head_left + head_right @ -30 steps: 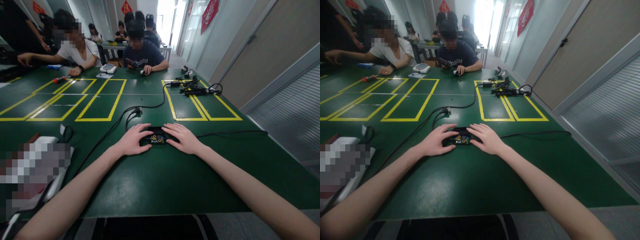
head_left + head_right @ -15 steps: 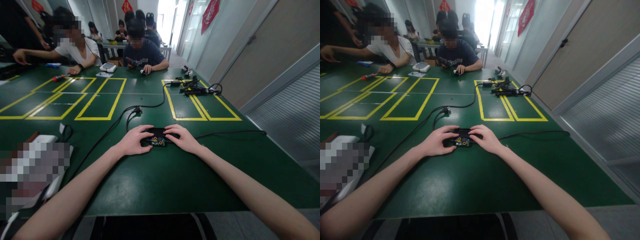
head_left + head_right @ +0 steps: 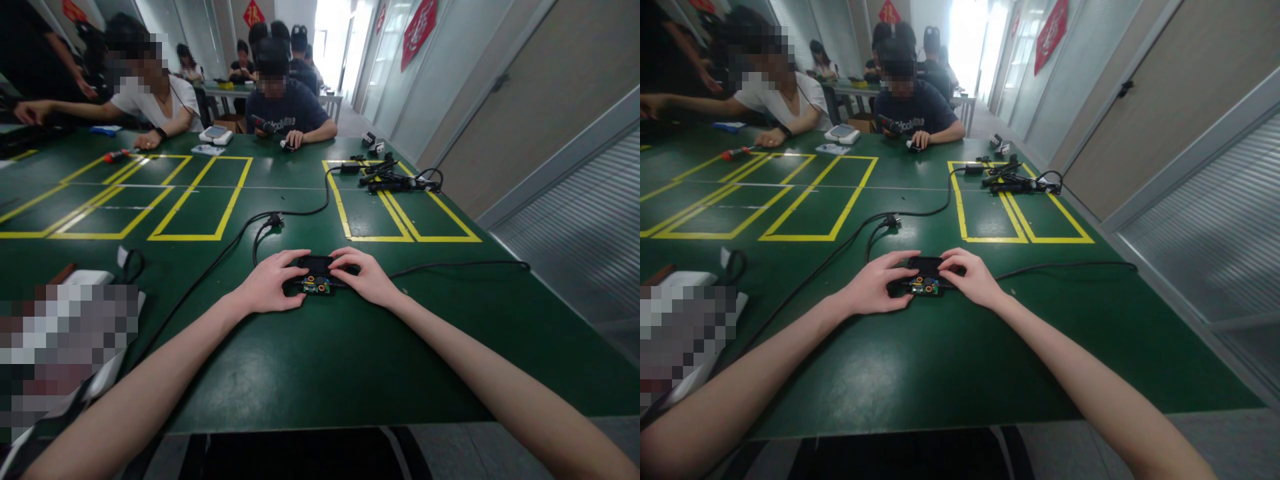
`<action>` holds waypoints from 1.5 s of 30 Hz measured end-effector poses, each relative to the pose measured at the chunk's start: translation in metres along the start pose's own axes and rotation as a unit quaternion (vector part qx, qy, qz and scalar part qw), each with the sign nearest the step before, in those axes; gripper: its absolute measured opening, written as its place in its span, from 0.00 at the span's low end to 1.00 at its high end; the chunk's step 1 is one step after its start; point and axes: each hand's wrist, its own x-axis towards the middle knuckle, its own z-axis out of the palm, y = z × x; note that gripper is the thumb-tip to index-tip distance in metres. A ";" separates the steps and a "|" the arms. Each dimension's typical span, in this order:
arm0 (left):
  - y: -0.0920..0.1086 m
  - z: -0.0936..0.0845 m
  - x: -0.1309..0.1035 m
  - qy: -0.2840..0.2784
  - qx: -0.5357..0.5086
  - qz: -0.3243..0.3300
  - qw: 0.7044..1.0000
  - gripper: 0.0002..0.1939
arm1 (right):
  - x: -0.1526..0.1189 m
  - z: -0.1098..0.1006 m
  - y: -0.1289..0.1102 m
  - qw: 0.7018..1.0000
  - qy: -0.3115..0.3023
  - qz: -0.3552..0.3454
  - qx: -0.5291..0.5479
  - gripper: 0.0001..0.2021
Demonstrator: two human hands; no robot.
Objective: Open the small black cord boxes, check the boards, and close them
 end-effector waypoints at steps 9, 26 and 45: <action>-0.001 0.001 0.000 0.002 -0.003 0.006 1.000 0.19 | 0.001 0.000 0.001 0.991 0.019 0.084 0.106 0.11; 0.005 -0.006 0.004 -0.013 0.028 0.014 0.999 0.17 | 0.002 0.000 0.000 0.990 0.002 0.110 0.088 0.19; 0.007 -0.012 0.004 -0.039 0.065 0.012 0.997 0.19 | 0.001 -0.001 -0.004 0.991 0.011 0.100 0.083 0.17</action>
